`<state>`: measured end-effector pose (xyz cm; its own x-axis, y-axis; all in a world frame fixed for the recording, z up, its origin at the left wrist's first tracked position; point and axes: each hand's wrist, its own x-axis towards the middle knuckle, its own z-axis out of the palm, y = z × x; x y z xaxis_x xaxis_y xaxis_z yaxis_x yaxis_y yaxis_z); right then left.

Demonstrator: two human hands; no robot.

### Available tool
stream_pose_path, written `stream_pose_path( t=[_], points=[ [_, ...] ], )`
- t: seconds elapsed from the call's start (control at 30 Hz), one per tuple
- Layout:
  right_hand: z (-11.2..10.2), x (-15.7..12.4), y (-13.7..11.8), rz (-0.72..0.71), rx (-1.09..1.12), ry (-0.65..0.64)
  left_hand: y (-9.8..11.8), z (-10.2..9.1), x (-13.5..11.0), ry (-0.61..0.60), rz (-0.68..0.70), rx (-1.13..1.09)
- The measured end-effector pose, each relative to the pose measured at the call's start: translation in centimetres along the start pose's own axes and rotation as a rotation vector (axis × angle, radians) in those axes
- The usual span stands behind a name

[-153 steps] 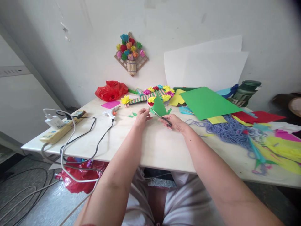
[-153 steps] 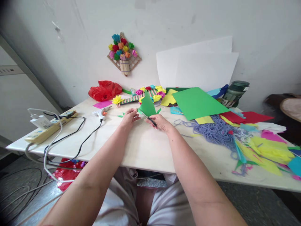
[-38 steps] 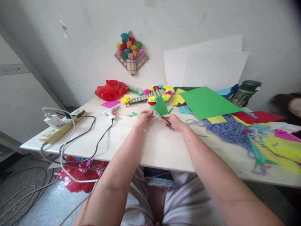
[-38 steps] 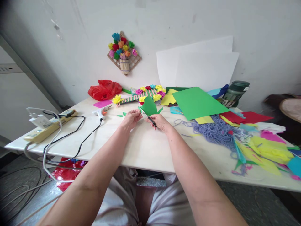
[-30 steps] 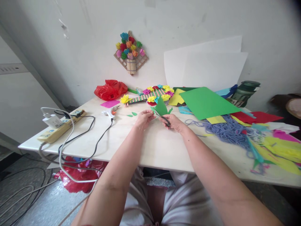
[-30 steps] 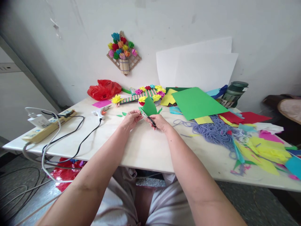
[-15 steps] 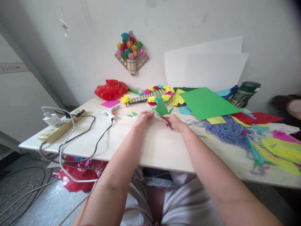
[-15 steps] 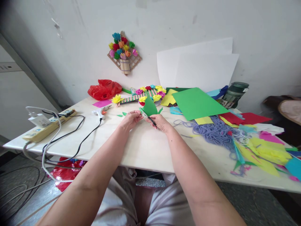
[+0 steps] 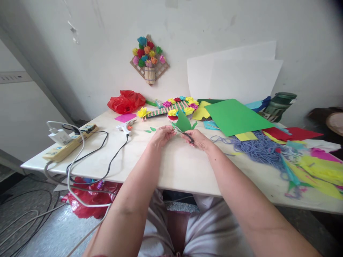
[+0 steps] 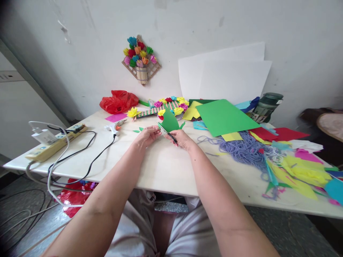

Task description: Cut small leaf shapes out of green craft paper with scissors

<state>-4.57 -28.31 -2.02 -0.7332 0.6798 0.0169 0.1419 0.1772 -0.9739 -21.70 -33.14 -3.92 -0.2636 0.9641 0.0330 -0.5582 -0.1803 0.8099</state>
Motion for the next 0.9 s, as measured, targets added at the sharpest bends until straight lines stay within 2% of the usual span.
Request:
stream_pose_path(
  t=[0.37, 0.9],
  points=[
    [0.05, 0.18, 0.35, -0.007, 0.017, -0.02, -0.18, 0.13, 0.07, 0.055, 0.019, 0.02],
    [-0.21, 0.03, 0.36, 0.035, 0.106, -0.068, -0.31, 0.52, -0.3, 0.004, 0.017, 0.046]
  ],
)
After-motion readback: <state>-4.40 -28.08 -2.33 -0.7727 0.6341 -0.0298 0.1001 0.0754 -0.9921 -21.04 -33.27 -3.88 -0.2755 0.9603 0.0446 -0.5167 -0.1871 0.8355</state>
